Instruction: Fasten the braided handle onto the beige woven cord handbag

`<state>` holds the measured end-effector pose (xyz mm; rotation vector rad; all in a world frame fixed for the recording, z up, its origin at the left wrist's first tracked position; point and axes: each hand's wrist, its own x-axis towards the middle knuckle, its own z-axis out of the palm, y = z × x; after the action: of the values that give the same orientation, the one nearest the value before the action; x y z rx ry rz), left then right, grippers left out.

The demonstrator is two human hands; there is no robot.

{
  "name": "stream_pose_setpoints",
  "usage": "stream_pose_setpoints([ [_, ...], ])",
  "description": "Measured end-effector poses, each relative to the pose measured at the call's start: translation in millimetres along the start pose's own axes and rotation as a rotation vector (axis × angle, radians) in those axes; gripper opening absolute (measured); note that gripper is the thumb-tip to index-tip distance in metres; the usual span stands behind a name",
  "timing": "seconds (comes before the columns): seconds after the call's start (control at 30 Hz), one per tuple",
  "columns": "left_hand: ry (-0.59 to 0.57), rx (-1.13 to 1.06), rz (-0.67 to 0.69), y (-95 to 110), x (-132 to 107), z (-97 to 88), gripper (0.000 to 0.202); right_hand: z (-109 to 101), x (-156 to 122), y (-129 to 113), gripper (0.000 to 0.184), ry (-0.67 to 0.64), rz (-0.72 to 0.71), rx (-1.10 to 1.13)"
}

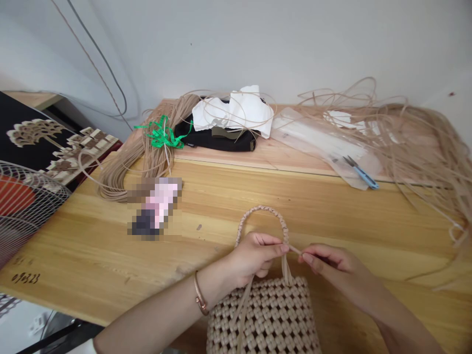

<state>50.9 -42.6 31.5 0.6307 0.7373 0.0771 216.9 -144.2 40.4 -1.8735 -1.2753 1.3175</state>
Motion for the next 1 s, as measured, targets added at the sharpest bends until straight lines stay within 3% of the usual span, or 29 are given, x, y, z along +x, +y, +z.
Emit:
stream_pose_setpoints([
  [0.13, 0.008, 0.023, 0.015, 0.2, 1.5, -0.7, 0.026, 2.6, 0.5, -7.0, 0.029, 0.012, -0.028, -0.064],
  [0.37, -0.002, 0.095, 0.057, -1.4, 3.0, 2.4, 0.030, 11.1, 7.4, -28.1, 0.039, 0.188, -0.040, -0.131],
  [0.5, 0.030, 0.248, 0.111, -2.2, 3.7, 2.9, 0.034, 13.6, 18.0, -28.8, 0.031, 0.178, -0.010, -0.209],
  [0.67, 0.046, 0.450, 0.243, -2.7, 5.5, -0.4, 0.033, 16.5, 25.5, -18.8, 0.023, 0.104, 0.008, 0.071],
  [0.9, 0.061, 0.482, 0.075, 4.3, -4.7, 1.3, 0.031, 19.9, 21.6, -15.4, 0.028, 0.089, 0.049, 0.216],
  [1.0, 0.069, 0.500, 0.081, 6.2, -6.4, 2.3, 0.029, 21.4, 21.6, -12.2, 0.030, 0.101, 0.055, 0.244],
])
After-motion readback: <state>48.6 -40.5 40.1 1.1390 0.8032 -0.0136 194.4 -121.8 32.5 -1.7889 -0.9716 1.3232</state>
